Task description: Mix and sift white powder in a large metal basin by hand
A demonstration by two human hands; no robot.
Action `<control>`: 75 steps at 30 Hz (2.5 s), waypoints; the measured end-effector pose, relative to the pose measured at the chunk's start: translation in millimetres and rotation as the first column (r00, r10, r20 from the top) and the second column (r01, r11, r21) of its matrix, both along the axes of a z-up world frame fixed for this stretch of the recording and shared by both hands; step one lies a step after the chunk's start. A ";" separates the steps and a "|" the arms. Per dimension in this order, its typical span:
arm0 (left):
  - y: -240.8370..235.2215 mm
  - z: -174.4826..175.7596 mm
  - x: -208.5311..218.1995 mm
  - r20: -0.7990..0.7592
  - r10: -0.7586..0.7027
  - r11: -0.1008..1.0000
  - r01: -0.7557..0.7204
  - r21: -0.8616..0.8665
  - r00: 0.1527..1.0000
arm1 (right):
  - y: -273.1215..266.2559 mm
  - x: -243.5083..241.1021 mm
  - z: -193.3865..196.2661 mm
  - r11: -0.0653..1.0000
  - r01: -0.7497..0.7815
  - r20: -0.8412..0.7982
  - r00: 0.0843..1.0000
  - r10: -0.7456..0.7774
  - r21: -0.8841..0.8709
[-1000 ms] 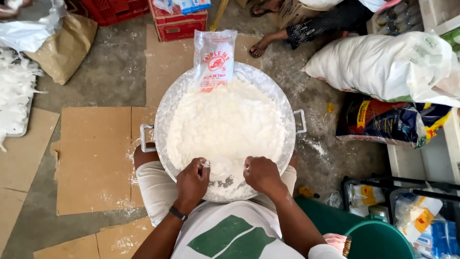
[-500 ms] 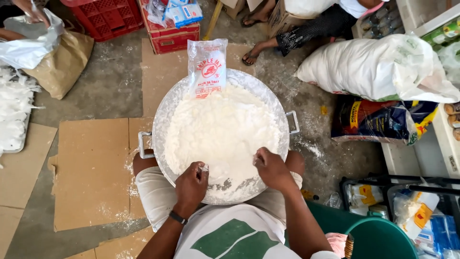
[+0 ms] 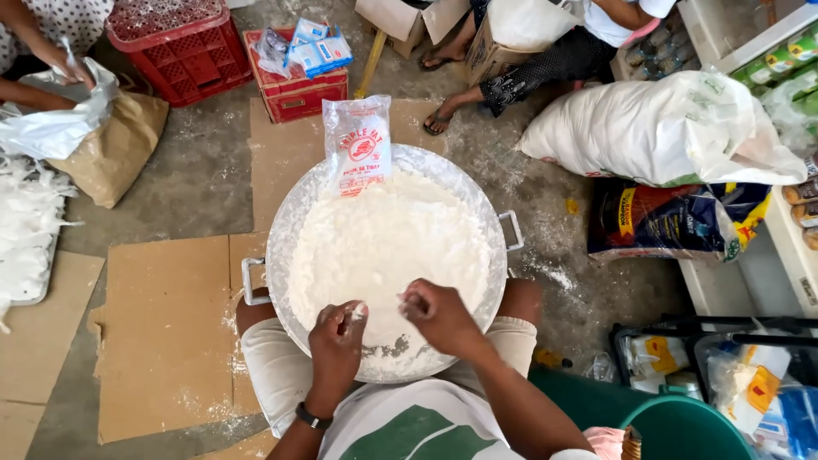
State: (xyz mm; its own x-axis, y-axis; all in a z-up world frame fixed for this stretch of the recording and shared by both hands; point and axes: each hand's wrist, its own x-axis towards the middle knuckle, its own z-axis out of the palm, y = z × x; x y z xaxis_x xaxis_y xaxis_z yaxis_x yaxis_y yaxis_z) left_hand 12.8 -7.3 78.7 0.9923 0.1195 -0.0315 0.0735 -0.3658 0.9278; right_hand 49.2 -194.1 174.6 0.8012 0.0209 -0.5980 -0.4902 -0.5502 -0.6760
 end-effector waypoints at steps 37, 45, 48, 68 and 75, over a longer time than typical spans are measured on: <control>21.8 -45.6 -0.5 0.413 -0.001 0.976 -0.089 0.199 0.911 | -81.2 335.6 4.3 0.908 -0.067 0.010 0.997 0.078 -0.413; 19.1 -47.1 2.4 0.417 -0.022 0.966 -0.088 0.242 0.909 | -92.5 369.1 -12.4 0.901 -0.016 0.019 0.999 0.027 -0.434; 18.1 -44.9 4.3 0.421 -0.034 0.971 -0.071 0.230 0.906 | -95.8 375.3 -20.6 0.914 0.011 0.047 0.999 0.009 -0.405; 15.0 -42.2 4.0 0.397 -0.019 0.969 -0.080 0.232 0.918 | -131.0 361.1 -47.4 0.931 -0.003 0.065 0.998 0.029 -0.365; 14.5 -41.7 4.7 0.419 -0.016 0.965 -0.095 0.243 0.908 | -140.2 361.4 -47.3 0.939 0.129 0.103 0.990 -0.101 -0.319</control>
State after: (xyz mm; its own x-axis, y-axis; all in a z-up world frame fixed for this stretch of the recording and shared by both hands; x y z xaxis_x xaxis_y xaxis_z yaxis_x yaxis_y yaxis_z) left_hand 17.5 7.2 37.0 0.9024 0.1081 0.4170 -0.2770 -0.5959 0.7538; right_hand 410.5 -334.3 127.3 0.8343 -0.2580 -0.4872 -0.5122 -0.6896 -0.5119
